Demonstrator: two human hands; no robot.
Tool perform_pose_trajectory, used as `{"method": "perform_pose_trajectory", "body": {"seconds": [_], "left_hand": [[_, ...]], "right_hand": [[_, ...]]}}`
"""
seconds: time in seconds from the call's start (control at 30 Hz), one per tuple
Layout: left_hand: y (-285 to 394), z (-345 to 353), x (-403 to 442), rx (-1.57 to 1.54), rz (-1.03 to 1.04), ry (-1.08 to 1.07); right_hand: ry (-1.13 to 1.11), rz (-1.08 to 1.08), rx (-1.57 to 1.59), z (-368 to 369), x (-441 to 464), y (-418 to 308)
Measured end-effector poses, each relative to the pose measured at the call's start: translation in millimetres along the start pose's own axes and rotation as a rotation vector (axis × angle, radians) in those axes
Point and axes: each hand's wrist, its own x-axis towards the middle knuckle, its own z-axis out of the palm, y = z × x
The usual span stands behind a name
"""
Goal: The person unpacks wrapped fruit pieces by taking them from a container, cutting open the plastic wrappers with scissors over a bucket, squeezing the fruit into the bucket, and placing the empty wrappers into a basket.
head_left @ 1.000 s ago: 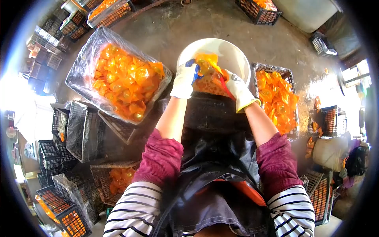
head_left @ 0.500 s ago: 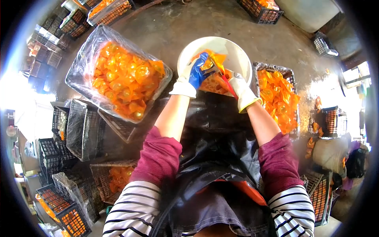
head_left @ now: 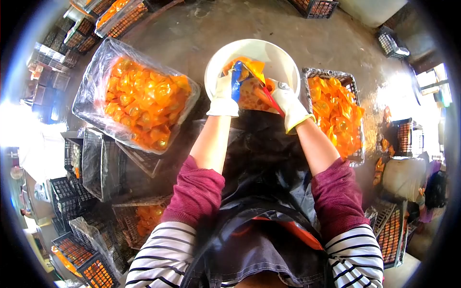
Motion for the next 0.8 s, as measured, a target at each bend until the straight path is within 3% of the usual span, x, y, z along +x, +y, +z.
{"method": "perform_pose_trajectory", "body": {"seconds": [0.07,0.17,0.2,0.3,0.43,0.6,0.73,0.8], "left_hand": [[10,3,-7,-0.372,-0.102,-0.114],[4,-2,-2,-0.438,-0.151,-0.293],[6,-5,-3,-0.245,-0.11,-0.193],[-23,-21,18,0.251,0.157,-0.153],[-27,-32,16,0.453,0.273,-0.113],[-15,-32,2,0.517,0.558,0.064],[-12,-37,8,0.302,0.226,-0.209],[-9,-30,5,0.02,0.09,-0.225]], "right_hand": [[-0.001,0.028,0.127,1,2,7],[-0.032,0.09,0.446,9,15,29],[-0.048,0.094,0.515,14,19,35],[-0.085,0.05,0.541,23,20,34],[-0.091,-0.051,0.327,27,17,30],[-0.063,-0.078,0.506,35,18,40],[-0.116,0.227,0.634,13,-11,-17],[-0.125,0.215,0.63,16,-9,-15]]}}
